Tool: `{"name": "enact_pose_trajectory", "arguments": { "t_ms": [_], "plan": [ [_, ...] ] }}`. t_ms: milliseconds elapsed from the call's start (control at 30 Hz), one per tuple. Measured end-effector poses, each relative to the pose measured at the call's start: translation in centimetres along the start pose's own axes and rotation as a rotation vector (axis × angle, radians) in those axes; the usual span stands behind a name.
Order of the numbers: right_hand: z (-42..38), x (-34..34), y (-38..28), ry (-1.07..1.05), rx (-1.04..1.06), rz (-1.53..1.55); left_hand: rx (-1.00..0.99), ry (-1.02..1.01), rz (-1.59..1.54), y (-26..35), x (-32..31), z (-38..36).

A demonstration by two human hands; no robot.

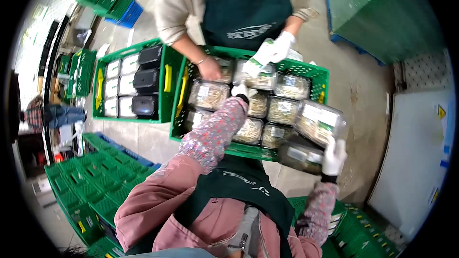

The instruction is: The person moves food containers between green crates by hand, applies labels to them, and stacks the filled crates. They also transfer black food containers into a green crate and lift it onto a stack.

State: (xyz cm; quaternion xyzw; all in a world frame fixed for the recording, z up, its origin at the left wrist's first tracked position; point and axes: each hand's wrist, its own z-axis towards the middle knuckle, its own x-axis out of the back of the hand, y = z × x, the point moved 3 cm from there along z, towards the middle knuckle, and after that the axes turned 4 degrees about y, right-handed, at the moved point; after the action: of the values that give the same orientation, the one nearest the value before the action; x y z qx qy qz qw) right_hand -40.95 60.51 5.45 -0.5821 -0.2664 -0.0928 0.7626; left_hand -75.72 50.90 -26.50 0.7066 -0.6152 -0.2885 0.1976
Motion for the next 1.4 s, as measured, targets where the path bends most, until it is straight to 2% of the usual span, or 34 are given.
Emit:
{"name": "enact_pose_trajectory", "arguments": {
  "t_ms": [67,100,133,167,200,233,267,300,333,367,400,433,467,500,533,567,600,633,667,733,800,867,900,933,1000,1033,1067,1133,1233,1333,1400],
  "plan": [
    [0.8,3.3,-3.1,-0.079,0.081,-0.210,-0.278,-0.096,-0.027,3.5,0.5,-8.3],
    [1.3,4.3,-4.9,-0.145,0.096,-0.249,-0.570,-0.096,0.270,4.1,1.5,-9.9],
    [1.9,4.8,-6.8,-0.210,0.115,-0.289,-0.525,-0.260,0.163,5.2,2.4,-13.3],
    [2.3,4.6,-9.3,-0.266,0.225,-0.285,-0.427,-0.433,0.098,6.6,4.2,-16.8],
    [2.8,4.2,-11.7,-0.319,0.346,-0.287,-0.256,-0.601,0.044,8.4,5.8,-20.2],
    [3.4,3.2,-13.5,-0.374,0.424,-0.241,-0.181,-0.617,0.117,9.9,8.0,-22.0],
    [3.7,1.9,-15.2,-0.428,0.502,-0.194,-0.285,-0.609,0.223,12.0,10.6,-23.7],
    [3.6,0.1,-18.2,-0.401,0.623,-0.206,-0.550,-0.499,0.356,14.8,13.0,-25.9],
    [3.4,-2.2,-20.4,-0.319,0.821,-0.266,-0.530,-0.343,0.763,17.8,15.9,-27.1],
    [3.2,-5.0,-23.3,-0.393,0.908,-0.189,-0.775,-0.256,0.640,20.0,18.8,-28.1],
    [2.7,-8.0,-26.6,-0.460,0.991,-0.116,-0.796,-0.137,0.791,22.8,21.8,-28.9],
    [1.8,-11.4,-29.4,-0.502,0.998,-0.016,-0.848,-0.038,0.777,24.8,25.1,-28.8],
    [0.8,-15.5,-32.3,-0.546,1.003,0.084,-0.728,-0.055,0.651,25.4,28.9,-26.7],
    [-0.9,-19.5,-36.2,-0.548,1.200,0.121,-0.975,0.051,0.698,27.5,32.4,-26.3],
    [-1.8,-24.0,-38.5,-0.729,1.136,0.205,-0.883,0.006,0.360,29.4,34.9,-26.1],
    [-3.3,-28.4,-41.2,-0.823,1.117,0.229,-0.823,0.058,0.291,31.0,38.1,-25.2],
    [-4.7,-33.2,-42.9,-0.853,1.242,0.302,-0.909,0.203,0.526,32.8,41.3,-23.9],
    [-6.6,-37.6,-45.1,-0.907,1.233,0.454,-0.946,0.324,0.653,35.4,43.1,-23.8],
    [-8.0,-42.2,-46.6,-0.867,1.389,0.449,-1.059,0.293,0.484,37.1,44.6,-22.2],
    [-10.9,-49.6,-48.7,-0.746,1.648,0.447,-1.063,0.410,0.726,40.1,47.5,-20.2],
    [-13.8,-55.5,-48.7,-0.618,1.840,0.348,-1.437,0.375,0.698,42.2,48.1,-17.7],
    [-15.6,-60.6,-45.9,-0.664,1.911,-0.102,-1.487,0.351,1.001,41.4,49.7,-13.9],
    [-15.7,-61.7,-43.8,-0.725,1.893,-0.085,-1.343,0.247,1.062,39.5,51.5,-9.6],
    [-15.9,-62.6,-41.4,-0.818,1.824,-0.225,-1.348,0.156,1.319,40.6,50.3,-11.3],
    [-15.7,-62.8,-35.2,-0.825,1.750,-0.375,-1.339,-0.037,1.184,40.4,50.6,-12.0],
    [-15.5,-61.5,-34.2,-0.889,1.648,-0.335,-1.361,-0.057,1.116,40.3,50.8,-11.8],
    [-15.4,-59.8,-33.9,-0.947,1.544,-0.295,-1.308,-0.027,1.057,41.2,50.7,-12.0],
    [-15.3,-55.2,-33.8,-0.823,1.362,-0.158,-1.195,0.014,0.955,43.1,50.6,-12.1],
    [-15.0,-47.2,-32.9,-0.810,0.999,-0.040,-1.107,0.146,0.761,44.8,50.5,-10.6],
    [-14.2,-38.7,-28.7,-0.683,0.762,-0.027,-0.937,0.230,0.689,45.3,50.0,-7.8],
    [-13.1,-34.0,-21.6,-0.453,0.442,0.032,-0.958,0.164,0.666,45.9,48.1,-6.9]
  ]
}}
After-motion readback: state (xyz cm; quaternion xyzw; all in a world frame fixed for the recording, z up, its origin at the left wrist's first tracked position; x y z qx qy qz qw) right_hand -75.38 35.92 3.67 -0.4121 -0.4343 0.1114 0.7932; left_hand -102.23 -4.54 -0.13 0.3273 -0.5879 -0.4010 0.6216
